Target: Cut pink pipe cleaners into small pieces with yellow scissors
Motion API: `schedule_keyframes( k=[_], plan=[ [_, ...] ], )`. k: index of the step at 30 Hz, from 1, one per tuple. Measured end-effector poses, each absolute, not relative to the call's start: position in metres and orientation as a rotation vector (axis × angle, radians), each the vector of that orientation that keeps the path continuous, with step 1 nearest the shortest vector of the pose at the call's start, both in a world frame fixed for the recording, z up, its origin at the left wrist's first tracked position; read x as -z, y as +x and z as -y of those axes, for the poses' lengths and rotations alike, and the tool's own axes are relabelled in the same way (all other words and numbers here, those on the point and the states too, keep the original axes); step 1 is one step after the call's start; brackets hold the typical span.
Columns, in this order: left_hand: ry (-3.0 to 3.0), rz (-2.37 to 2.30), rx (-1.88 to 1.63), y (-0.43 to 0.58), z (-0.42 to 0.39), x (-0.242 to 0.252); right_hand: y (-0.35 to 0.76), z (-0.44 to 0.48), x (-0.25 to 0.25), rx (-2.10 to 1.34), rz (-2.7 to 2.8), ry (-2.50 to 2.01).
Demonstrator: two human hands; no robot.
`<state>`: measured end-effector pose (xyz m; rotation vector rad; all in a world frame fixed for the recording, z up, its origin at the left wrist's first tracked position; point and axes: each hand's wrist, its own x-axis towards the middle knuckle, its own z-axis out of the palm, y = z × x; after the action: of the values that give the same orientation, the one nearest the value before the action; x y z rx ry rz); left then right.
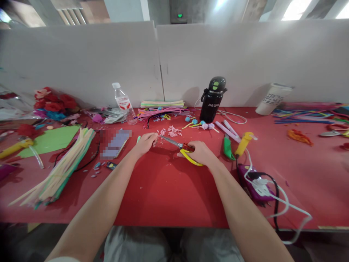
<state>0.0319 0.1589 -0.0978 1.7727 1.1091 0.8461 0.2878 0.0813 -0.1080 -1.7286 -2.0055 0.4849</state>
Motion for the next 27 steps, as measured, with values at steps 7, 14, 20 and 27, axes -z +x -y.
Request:
schedule_keyframes(
  k=[7,14,20,27],
  plan=[
    [1.788,-1.075,-0.839,0.0324,-0.1582,0.0964,0.2881,-0.082,0.1073,-0.499,2.017,-1.721],
    [1.796,-1.075,-0.836,0.0324,-0.158,0.0962,0.288,-0.0838,0.1073,-0.484,2.031,-1.731],
    [1.829,-1.066,-0.851,0.0306,-0.1599,0.0964,0.2881,-0.0824,0.1069,-0.469,1.993,-1.751],
    [1.826,-1.035,-0.872,0.0304,-0.1607,0.0976,0.2879,-0.0825,0.1057,-0.465,2.024,-1.748]
  ],
)
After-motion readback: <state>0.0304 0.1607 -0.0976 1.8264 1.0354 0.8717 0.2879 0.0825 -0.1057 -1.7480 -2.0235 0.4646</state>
